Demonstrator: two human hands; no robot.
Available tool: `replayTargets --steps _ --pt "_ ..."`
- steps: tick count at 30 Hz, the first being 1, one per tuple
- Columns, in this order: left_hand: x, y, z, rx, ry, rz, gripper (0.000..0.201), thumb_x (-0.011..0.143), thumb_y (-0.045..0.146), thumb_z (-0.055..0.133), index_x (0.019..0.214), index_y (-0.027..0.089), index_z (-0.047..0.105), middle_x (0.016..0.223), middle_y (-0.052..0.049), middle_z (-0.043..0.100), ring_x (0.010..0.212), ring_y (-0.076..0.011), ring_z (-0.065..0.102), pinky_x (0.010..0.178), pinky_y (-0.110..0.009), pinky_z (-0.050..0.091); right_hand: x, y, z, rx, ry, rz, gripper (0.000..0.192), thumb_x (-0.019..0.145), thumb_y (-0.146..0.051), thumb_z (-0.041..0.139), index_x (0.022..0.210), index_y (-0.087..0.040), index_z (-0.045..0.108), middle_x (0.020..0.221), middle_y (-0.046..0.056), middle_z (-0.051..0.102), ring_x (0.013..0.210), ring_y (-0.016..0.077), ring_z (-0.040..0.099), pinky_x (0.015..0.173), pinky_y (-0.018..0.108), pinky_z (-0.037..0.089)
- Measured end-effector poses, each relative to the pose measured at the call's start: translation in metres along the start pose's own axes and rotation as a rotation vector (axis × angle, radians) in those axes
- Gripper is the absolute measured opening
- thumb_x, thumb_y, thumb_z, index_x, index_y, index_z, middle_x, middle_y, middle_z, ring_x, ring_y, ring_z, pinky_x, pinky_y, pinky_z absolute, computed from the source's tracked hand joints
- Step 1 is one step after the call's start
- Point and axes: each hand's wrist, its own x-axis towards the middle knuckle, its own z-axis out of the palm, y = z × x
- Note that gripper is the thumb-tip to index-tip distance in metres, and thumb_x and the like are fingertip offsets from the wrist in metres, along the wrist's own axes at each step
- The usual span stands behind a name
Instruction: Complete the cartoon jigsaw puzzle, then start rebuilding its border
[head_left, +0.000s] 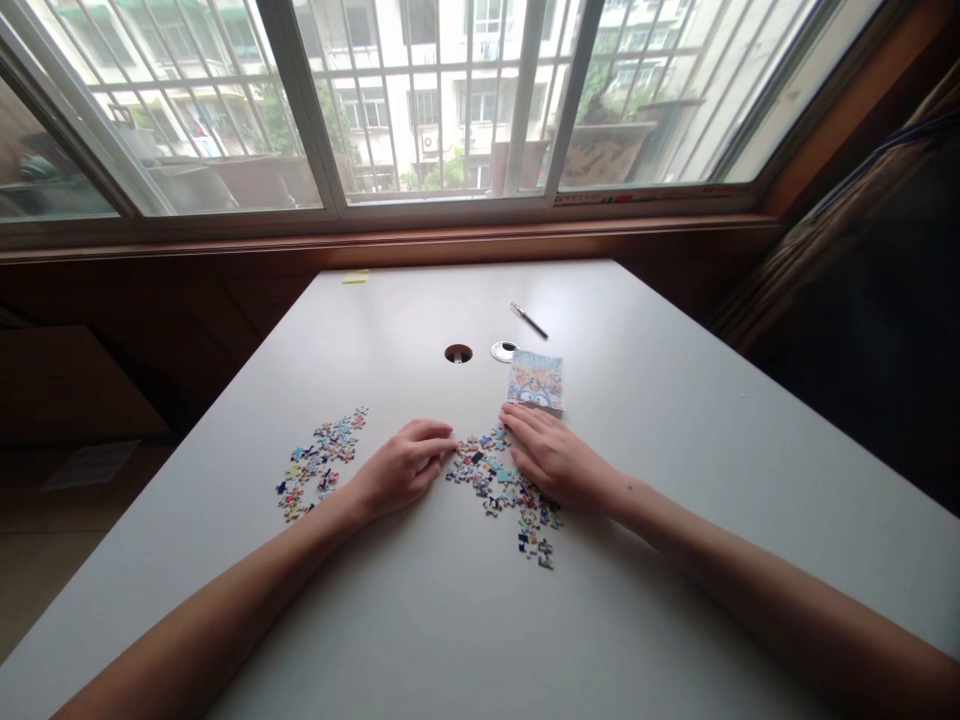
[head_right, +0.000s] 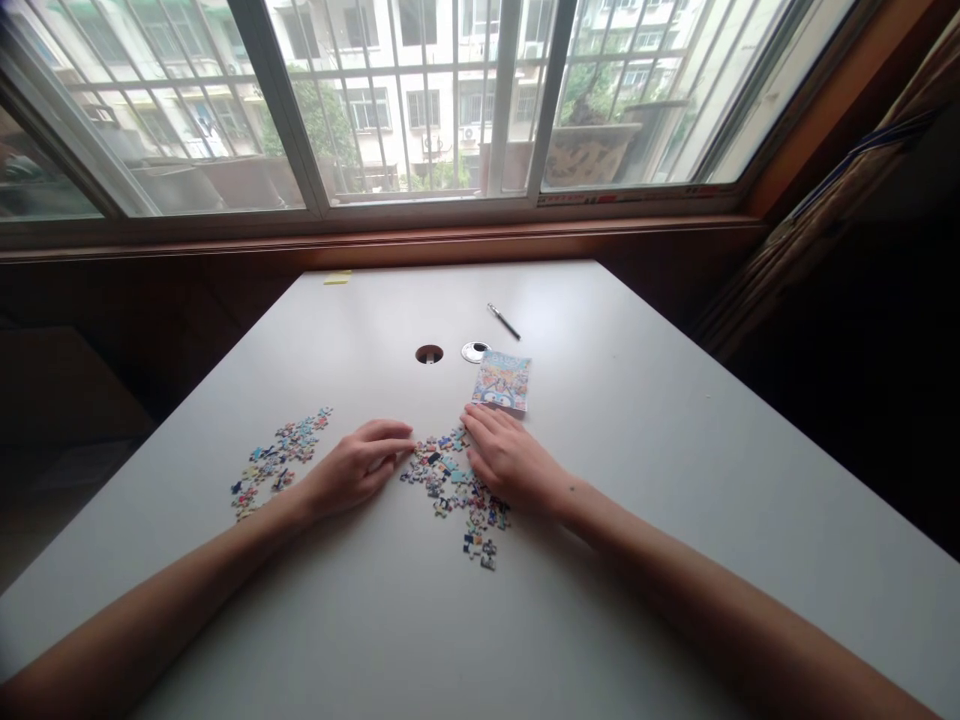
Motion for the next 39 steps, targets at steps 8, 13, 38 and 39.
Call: replayTargets --steps 8,13,38,39 --pt "-0.004 -0.003 0.000 -0.007 0.050 -0.076 0.024 0.094 0.020 0.053 0.112 0.020 0.069 0.124 -0.009 0.063 0.114 -0.0208 0.060 0.103 -0.039 0.051 -0.009 -0.011 -0.008 0.109 -0.002 -0.064 0.041 0.096 -0.024 0.045 0.137 -0.018 0.049 0.139 0.014 0.055 0.132 0.0268 0.049 0.111 0.050 0.043" --pt "0.001 -0.001 -0.003 0.050 -0.009 -0.052 0.020 0.097 0.025 0.053 0.108 0.021 0.070 0.121 -0.009 0.063 0.115 -0.0216 0.057 0.101 -0.038 0.049 -0.011 -0.012 -0.008 0.178 0.065 -0.040 0.039 0.095 -0.022 0.046 0.134 -0.019 0.049 0.134 0.014 0.057 0.126 0.0270 0.053 0.107 0.049 0.047" --pt "-0.009 0.031 -0.012 0.135 -0.153 -0.090 0.013 0.090 0.030 0.065 0.091 0.017 0.067 0.100 -0.008 0.063 0.092 -0.0210 0.060 0.081 -0.035 0.051 -0.017 -0.001 -0.019 0.220 -0.060 -0.030 0.024 0.089 -0.037 0.060 0.102 -0.020 0.051 0.102 0.010 0.058 0.091 0.0236 0.055 0.082 0.040 0.047" --pt "-0.007 0.030 -0.009 0.122 -0.140 -0.097 0.013 0.089 0.030 0.066 0.089 0.017 0.067 0.099 -0.008 0.063 0.091 -0.0210 0.060 0.082 -0.035 0.051 -0.018 0.001 -0.021 0.207 -0.095 -0.051 0.028 0.088 -0.042 0.061 0.102 -0.019 0.050 0.101 0.010 0.058 0.091 0.0237 0.054 0.082 0.040 0.046"
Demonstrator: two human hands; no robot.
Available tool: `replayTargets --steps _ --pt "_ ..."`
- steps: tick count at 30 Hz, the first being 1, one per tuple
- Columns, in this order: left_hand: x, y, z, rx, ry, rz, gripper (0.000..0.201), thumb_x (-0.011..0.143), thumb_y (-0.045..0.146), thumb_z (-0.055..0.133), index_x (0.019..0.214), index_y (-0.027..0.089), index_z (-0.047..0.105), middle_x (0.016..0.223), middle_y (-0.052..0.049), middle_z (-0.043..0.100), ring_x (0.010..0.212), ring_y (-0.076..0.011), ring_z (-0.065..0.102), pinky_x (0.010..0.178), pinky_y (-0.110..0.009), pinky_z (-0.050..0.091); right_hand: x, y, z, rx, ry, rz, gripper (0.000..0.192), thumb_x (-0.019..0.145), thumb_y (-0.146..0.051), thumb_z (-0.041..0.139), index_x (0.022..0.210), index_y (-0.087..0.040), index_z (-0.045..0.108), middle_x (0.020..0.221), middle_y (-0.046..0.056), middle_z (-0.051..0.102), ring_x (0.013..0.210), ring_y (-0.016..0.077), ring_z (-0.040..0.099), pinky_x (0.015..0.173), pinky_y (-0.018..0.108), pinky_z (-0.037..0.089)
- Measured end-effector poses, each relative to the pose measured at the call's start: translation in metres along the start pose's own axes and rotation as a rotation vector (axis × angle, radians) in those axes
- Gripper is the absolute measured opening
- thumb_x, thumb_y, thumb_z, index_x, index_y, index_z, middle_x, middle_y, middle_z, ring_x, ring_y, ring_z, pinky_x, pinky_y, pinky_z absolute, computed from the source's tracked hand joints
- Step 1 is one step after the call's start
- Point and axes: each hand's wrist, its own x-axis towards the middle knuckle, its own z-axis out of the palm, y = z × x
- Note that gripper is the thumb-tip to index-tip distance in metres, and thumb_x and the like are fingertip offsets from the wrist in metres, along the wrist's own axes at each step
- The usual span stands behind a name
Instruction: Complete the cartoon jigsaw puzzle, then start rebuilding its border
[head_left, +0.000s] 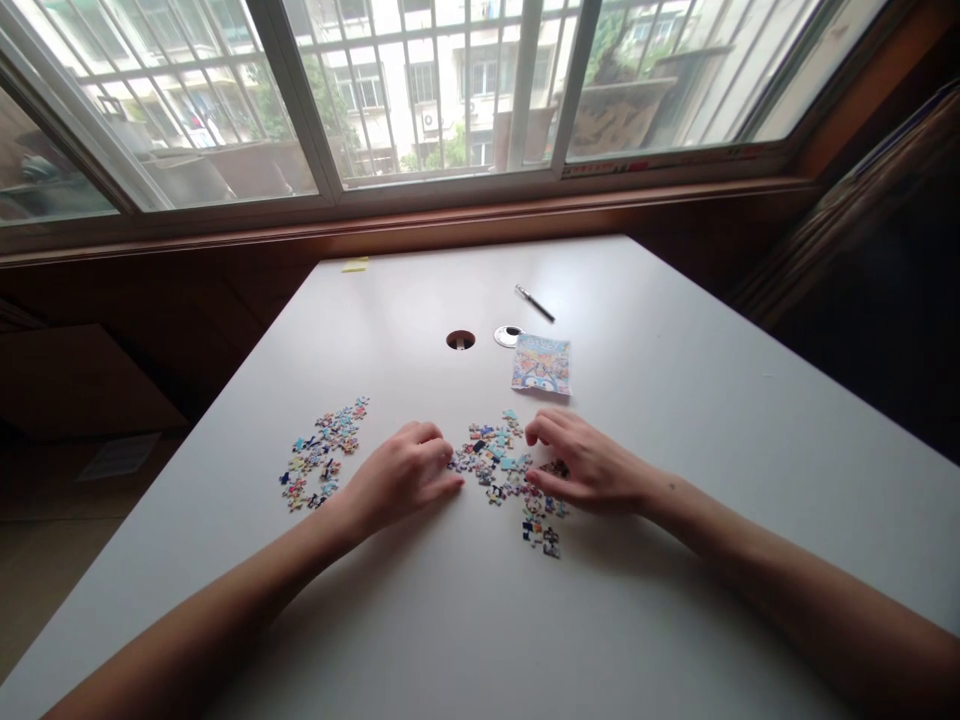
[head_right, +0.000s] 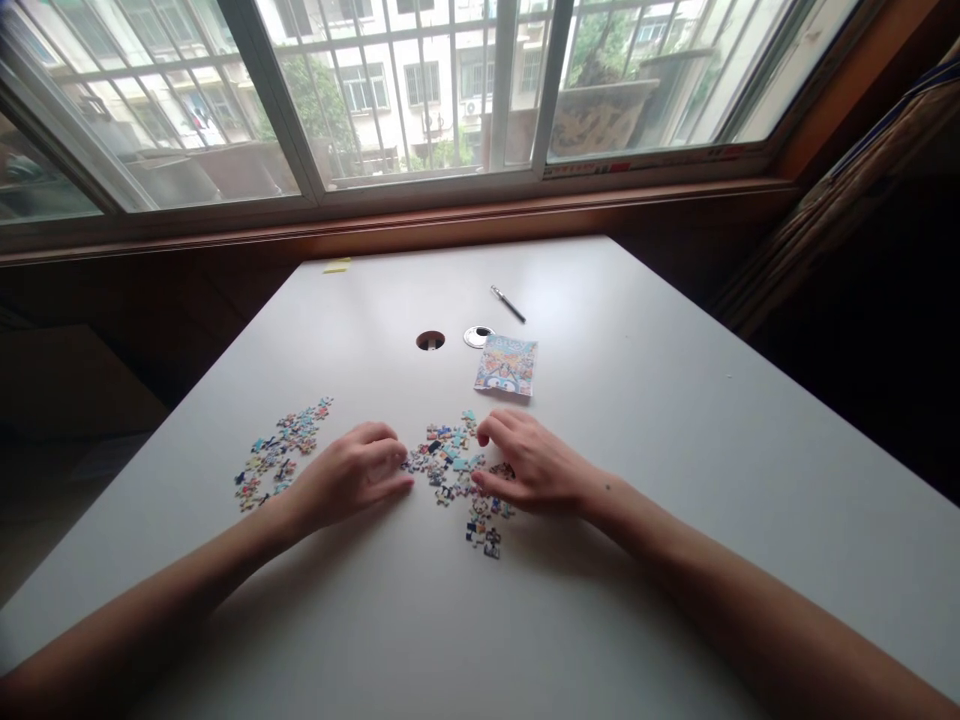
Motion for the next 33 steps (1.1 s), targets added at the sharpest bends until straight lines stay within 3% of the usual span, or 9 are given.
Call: replayTargets --steps 4,9,13,15,20,23,28,33 --pt "0.000 -0.008 0.004 -0.135 0.040 -0.028 0.007 0.091 0.022 0.062 0.091 0.019 0.069 0.096 -0.006 0.063 0.085 -0.0162 0.060 0.077 -0.030 0.051 0.001 0.004 -0.002 -0.041 -0.112 -0.064 0.035 0.088 -0.052 0.060 0.097 -0.019 0.050 0.093 0.008 0.056 0.086 0.0224 0.050 0.081 0.039 0.044" --pt "-0.004 -0.012 0.004 -0.221 0.048 -0.046 0.010 0.088 0.015 0.062 0.094 0.020 0.067 0.099 -0.004 0.063 0.085 -0.0141 0.061 0.078 -0.027 0.050 0.002 0.006 -0.002 -0.012 -0.103 -0.001 0.038 0.092 -0.057 0.056 0.098 -0.020 0.051 0.097 0.008 0.055 0.088 0.0219 0.050 0.080 0.036 0.043" --pt "-0.006 -0.009 0.008 -0.202 0.096 -0.034 0.015 0.089 0.014 0.058 0.100 0.020 0.065 0.103 -0.007 0.062 0.095 -0.0179 0.061 0.086 -0.031 0.051 -0.002 -0.001 -0.015 0.004 -0.226 -0.043 0.059 0.071 -0.070 0.071 0.093 -0.020 0.050 0.095 0.007 0.053 0.082 0.0206 0.047 0.073 0.034 0.041" --pt "-0.006 -0.008 0.010 -0.180 0.125 0.010 0.025 0.088 0.011 0.056 0.109 0.020 0.064 0.109 -0.009 0.062 0.102 -0.0202 0.060 0.091 -0.034 0.051 -0.003 -0.006 -0.020 -0.022 -0.281 -0.059 0.061 0.067 -0.071 0.074 0.089 -0.020 0.050 0.093 0.006 0.053 0.080 0.0204 0.046 0.071 0.034 0.041" --pt "-0.007 -0.006 0.013 -0.146 0.112 0.214 0.048 0.085 0.000 0.047 0.126 0.020 0.057 0.127 -0.011 0.061 0.117 -0.0224 0.054 0.099 -0.040 0.050 -0.003 -0.013 -0.011 -0.074 -0.235 -0.042 0.047 0.079 -0.060 0.070 0.093 -0.019 0.052 0.093 0.007 0.054 0.082 0.0213 0.048 0.072 0.034 0.042" --pt "-0.009 -0.005 0.013 -0.100 0.126 0.260 0.040 0.084 0.002 0.050 0.118 0.019 0.060 0.123 -0.011 0.063 0.114 -0.0235 0.055 0.096 -0.042 0.051 -0.002 -0.012 -0.002 -0.062 -0.153 -0.052 0.039 0.085 -0.052 0.067 0.099 -0.019 0.053 0.097 0.009 0.055 0.086 0.0219 0.050 0.075 0.034 0.043" --pt "-0.016 0.004 0.015 -0.031 0.084 0.378 0.025 0.080 0.008 0.057 0.100 0.021 0.064 0.104 -0.007 0.068 0.103 -0.0234 0.058 0.089 -0.040 0.049 -0.004 -0.008 -0.007 -0.009 -0.138 -0.075 0.026 0.088 -0.041 0.065 0.094 -0.019 0.052 0.093 0.007 0.054 0.081 0.0188 0.049 0.072 0.031 0.042" --pt "-0.020 0.017 0.016 -0.015 0.001 0.486 0.037 0.077 0.010 0.057 0.113 0.021 0.062 0.118 -0.008 0.069 0.114 -0.0257 0.058 0.096 -0.042 0.046 -0.004 -0.004 -0.012 -0.021 -0.115 -0.119 0.011 0.089 -0.029 0.058 0.089 -0.019 0.052 0.086 0.005 0.052 0.076 0.0174 0.045 0.070 0.031 0.038"
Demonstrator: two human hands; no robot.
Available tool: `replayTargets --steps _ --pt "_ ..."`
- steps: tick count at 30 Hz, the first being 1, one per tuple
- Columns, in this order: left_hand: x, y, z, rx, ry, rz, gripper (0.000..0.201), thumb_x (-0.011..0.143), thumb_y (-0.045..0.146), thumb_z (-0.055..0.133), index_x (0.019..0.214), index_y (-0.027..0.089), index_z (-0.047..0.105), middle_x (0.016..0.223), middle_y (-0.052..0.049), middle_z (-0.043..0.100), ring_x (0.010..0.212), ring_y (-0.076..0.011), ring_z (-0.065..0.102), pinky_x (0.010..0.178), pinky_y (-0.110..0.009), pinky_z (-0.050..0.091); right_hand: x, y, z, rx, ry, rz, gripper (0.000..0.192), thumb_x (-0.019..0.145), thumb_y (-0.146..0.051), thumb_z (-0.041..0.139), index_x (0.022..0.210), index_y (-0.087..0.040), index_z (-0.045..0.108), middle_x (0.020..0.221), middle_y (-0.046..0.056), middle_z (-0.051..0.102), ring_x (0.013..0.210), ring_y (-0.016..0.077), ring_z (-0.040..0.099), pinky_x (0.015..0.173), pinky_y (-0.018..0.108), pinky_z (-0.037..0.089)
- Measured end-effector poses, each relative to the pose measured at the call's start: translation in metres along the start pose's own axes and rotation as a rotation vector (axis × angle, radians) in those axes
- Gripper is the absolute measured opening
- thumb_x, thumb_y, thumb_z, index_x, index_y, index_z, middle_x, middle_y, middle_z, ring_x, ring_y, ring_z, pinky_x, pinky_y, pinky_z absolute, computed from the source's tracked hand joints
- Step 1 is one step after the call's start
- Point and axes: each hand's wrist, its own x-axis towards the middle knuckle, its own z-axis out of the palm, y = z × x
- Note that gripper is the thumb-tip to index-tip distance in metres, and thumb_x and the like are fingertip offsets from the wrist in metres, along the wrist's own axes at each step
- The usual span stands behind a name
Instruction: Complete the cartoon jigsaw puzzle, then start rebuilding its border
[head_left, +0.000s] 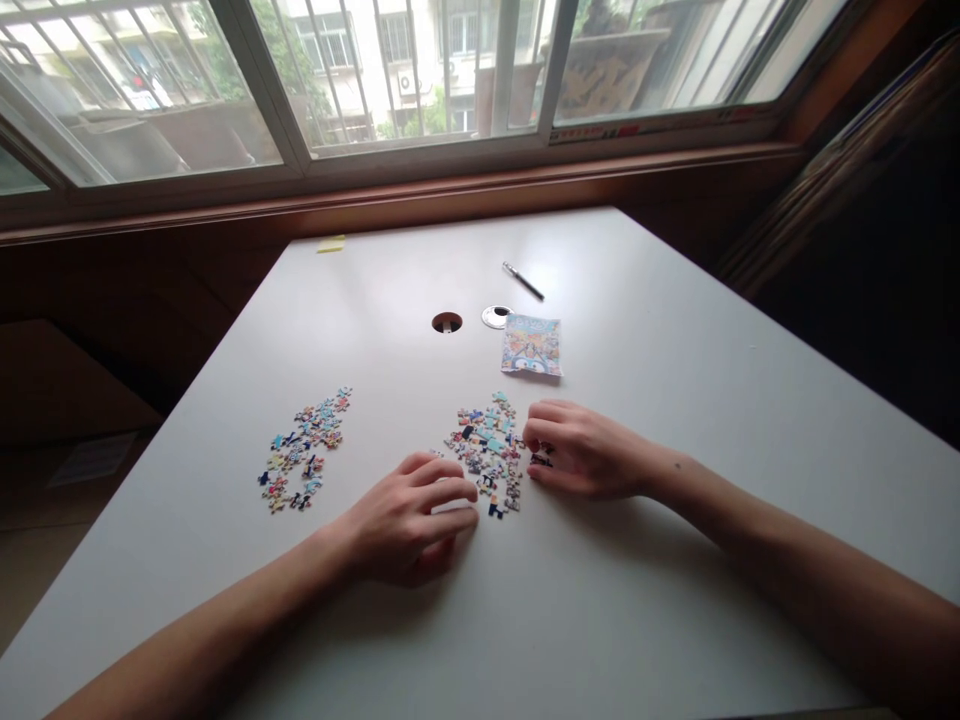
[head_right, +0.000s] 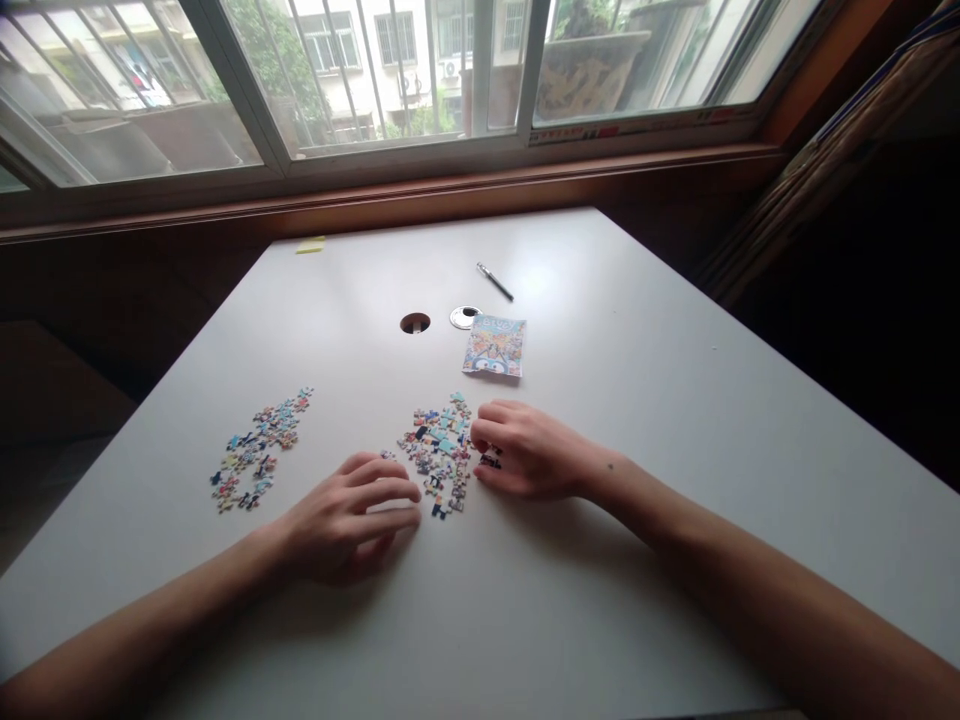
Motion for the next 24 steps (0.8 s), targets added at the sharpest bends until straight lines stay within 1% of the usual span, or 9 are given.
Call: replayTargets --steps 3,6,10,13,16,19,21,24 --pt "0.0019 0.0022 -0.0015 0.006 -0.041 0.003 0.050 0.076 0.009 0.054 0.125 0.020 0.057 0.133 -0.008 0.063 0.127 -0.0268 0.053 0.105 -0.045 0.040 0.0002 0.0011 0.0004 0.009 0.001 -0.012 0.010 0.089 -0.029 0.057 0.088 -0.020 0.052 0.083 0.004 0.052 0.075 0.0178 0.045 0.070 0.031 0.037" --pt "0.0022 0.0016 -0.0024 0.004 -0.044 -0.009 0.050 0.076 0.010 0.054 0.125 0.020 0.057 0.134 -0.008 0.063 0.127 -0.0265 0.053 0.107 -0.045 0.038 0.0004 0.0016 0.0006 0.017 0.008 -0.017 0.010 0.088 -0.028 0.057 0.087 -0.020 0.052 0.082 0.004 0.053 0.075 0.0181 0.045 0.070 0.031 0.037" --pt "0.0015 0.0012 -0.0021 -0.007 -0.022 -0.012 0.039 0.078 0.012 0.054 0.116 0.019 0.060 0.127 -0.008 0.067 0.118 -0.0252 0.058 0.104 -0.045 0.039 0.0000 0.0017 0.0000 0.007 0.006 -0.014 0.009 0.087 -0.028 0.057 0.086 -0.020 0.052 0.082 0.004 0.053 0.075 0.0180 0.045 0.070 0.031 0.036" --pt "0.0001 0.0004 -0.0012 -0.027 0.019 -0.016 0.037 0.079 0.010 0.054 0.114 0.020 0.059 0.119 -0.008 0.070 0.114 -0.0234 0.060 0.101 -0.043 0.042 0.0002 0.0012 -0.0007 -0.002 0.003 -0.007 0.009 0.086 -0.026 0.058 0.086 -0.020 0.051 0.082 0.004 0.052 0.075 0.0179 0.045 0.070 0.031 0.036" --pt "-0.0019 -0.0017 -0.0002 -0.034 0.078 -0.071 0.030 0.079 0.009 0.054 0.107 0.020 0.060 0.106 -0.007 0.071 0.104 -0.0224 0.061 0.093 -0.039 0.046 0.0006 0.0006 -0.0015 0.001 0.004 -0.007 0.008 0.086 -0.025 0.058 0.086 -0.020 0.051 0.082 0.004 0.052 0.075 0.0177 0.045 0.070 0.031 0.035" --pt "-0.0024 -0.0033 0.0003 0.006 0.122 -0.150 0.021 0.079 0.008 0.055 0.095 0.020 0.060 0.096 -0.006 0.068 0.096 -0.0218 0.059 0.086 -0.038 0.047 0.0006 0.0005 -0.0020 0.003 0.005 -0.009 0.007 0.086 -0.024 0.057 0.086 -0.020 0.051 0.081 0.004 0.052 0.074 0.0175 0.044 0.069 0.030 0.035" --pt "-0.0016 -0.0033 0.0002 0.037 0.122 -0.168 0.017 0.080 0.009 0.056 0.093 0.020 0.061 0.094 -0.006 0.066 0.094 -0.0216 0.058 0.084 -0.038 0.046 0.0005 0.0005 -0.0020 0.004 0.005 -0.011 0.007 0.085 -0.023 0.057 0.086 -0.020 0.051 0.081 0.004 0.052 0.074 0.0175 0.044 0.069 0.030 0.035" --pt "-0.0002 -0.0023 -0.0003 0.060 0.094 -0.150 0.020 0.080 0.011 0.057 0.096 0.020 0.062 0.096 -0.006 0.065 0.094 -0.0219 0.058 0.084 -0.038 0.044 0.0007 0.0004 -0.0016 0.005 0.012 -0.017 0.007 0.085 -0.022 0.057 0.086 -0.020 0.051 0.081 0.004 0.052 0.074 0.0174 0.044 0.069 0.030 0.035"
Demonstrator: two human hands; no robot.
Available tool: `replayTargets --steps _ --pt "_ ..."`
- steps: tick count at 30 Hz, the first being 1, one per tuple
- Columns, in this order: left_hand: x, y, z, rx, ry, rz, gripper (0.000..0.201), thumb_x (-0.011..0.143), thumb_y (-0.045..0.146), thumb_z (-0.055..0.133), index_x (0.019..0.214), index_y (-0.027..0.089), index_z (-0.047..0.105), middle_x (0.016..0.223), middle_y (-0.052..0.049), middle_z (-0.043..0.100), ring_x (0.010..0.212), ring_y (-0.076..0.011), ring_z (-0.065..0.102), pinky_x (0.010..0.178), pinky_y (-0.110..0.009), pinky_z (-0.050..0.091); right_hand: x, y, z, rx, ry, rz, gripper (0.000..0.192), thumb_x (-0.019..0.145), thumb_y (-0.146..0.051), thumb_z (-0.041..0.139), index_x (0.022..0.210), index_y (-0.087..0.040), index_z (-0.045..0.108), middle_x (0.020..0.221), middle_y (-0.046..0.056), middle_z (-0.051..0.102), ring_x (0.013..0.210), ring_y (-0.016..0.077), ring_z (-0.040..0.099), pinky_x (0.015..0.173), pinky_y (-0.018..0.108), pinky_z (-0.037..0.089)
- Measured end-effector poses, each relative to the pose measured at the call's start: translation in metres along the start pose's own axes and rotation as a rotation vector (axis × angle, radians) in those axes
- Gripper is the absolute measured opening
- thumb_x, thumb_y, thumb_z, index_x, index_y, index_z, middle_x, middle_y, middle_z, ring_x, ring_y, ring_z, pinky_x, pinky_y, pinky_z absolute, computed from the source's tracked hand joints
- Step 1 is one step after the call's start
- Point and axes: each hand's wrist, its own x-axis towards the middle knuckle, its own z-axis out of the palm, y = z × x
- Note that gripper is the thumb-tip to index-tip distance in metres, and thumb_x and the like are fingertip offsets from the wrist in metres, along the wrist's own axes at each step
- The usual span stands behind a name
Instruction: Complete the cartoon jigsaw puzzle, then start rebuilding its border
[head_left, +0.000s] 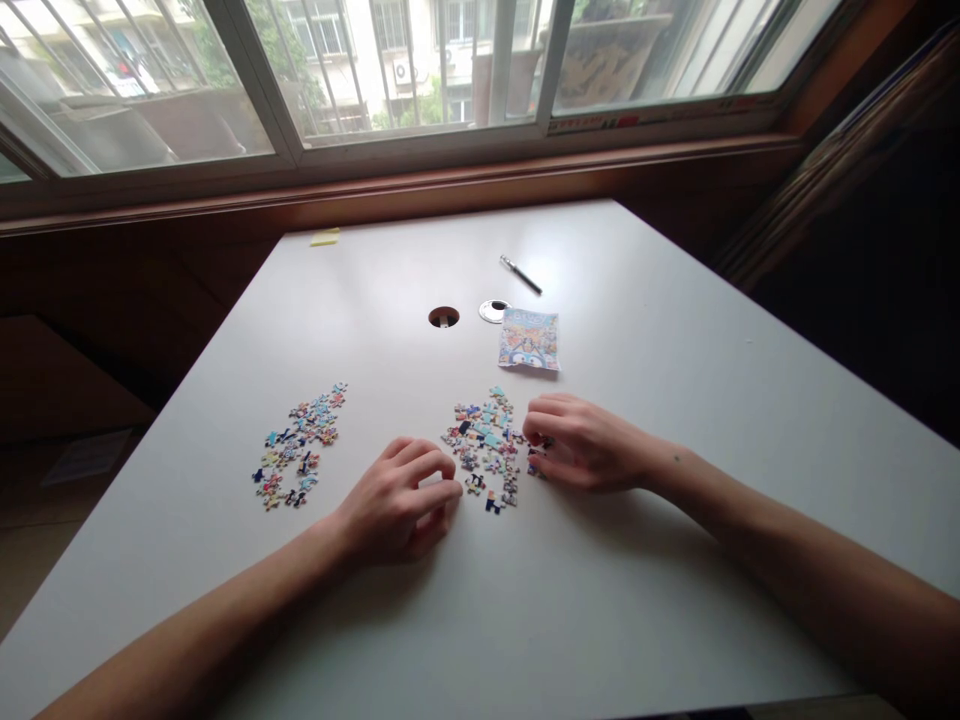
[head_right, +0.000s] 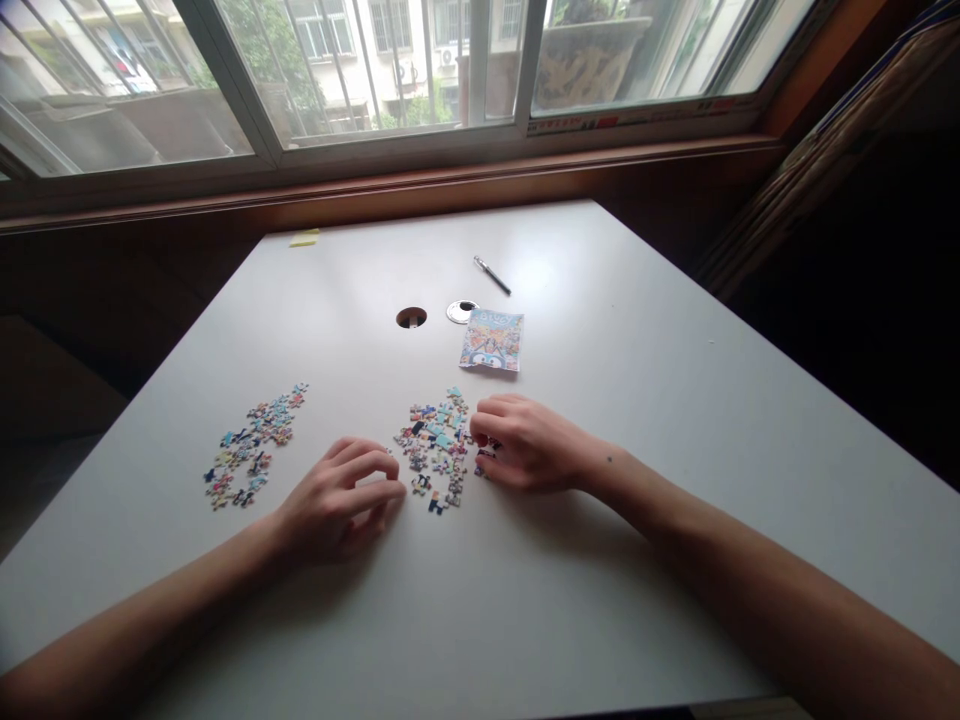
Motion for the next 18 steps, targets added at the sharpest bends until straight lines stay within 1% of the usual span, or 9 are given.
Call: replayTargets --steps 6,14,16,18 --pt "-0.0017 -0.0004 0.0010 0.023 -0.030 0.003 0.029 0.080 0.012 0.057 0.106 0.022 0.064 0.100 -0.007 0.066 0.098 -0.0226 0.057 0.087 -0.039 0.044 0.0003 -0.0001 0.0000 -0.002 -0.006 0.002 0.007 0.085 -0.023 0.057 0.085 -0.021 0.050 0.080 0.003 0.051 0.073 0.0174 0.044 0.068 0.030 0.034" --pt "-0.0019 -0.0015 0.0018 0.030 -0.080 -0.001 0.040 0.081 0.012 0.057 0.119 0.024 0.061 0.105 -0.007 0.066 0.101 -0.0238 0.057 0.090 -0.040 0.043 0.0000 0.0004 0.0003 0.006 -0.015 -0.003 0.009 0.085 -0.022 0.056 0.083 -0.021 0.048 0.079 0.003 0.050 0.072 0.0171 0.042 0.067 0.030 0.034" --pt "-0.0005 -0.0010 0.0010 0.037 -0.093 0.000 0.042 0.080 0.012 0.057 0.120 0.024 0.061 0.105 -0.007 0.065 0.101 -0.0240 0.057 0.090 -0.040 0.043 -0.0001 0.0006 0.0004 0.009 -0.020 -0.004 0.009 0.085 -0.022 0.056 0.083 -0.021 0.048 0.079 0.003 0.050 0.072 0.0171 0.042 0.067 0.030 0.034" --pt "0.0007 0.0000 0.0002 0.038 -0.093 0.002 0.040 0.079 0.012 0.057 0.117 0.024 0.062 0.103 -0.007 0.065 0.100 -0.0233 0.058 0.089 -0.039 0.043 -0.0004 0.0008 0.0003 0.007 -0.024 -0.006 0.008 0.085 -0.022 0.056 0.084 -0.021 0.048 0.079 0.003 0.050 0.072 0.0173 0.043 0.067 0.030 0.034"
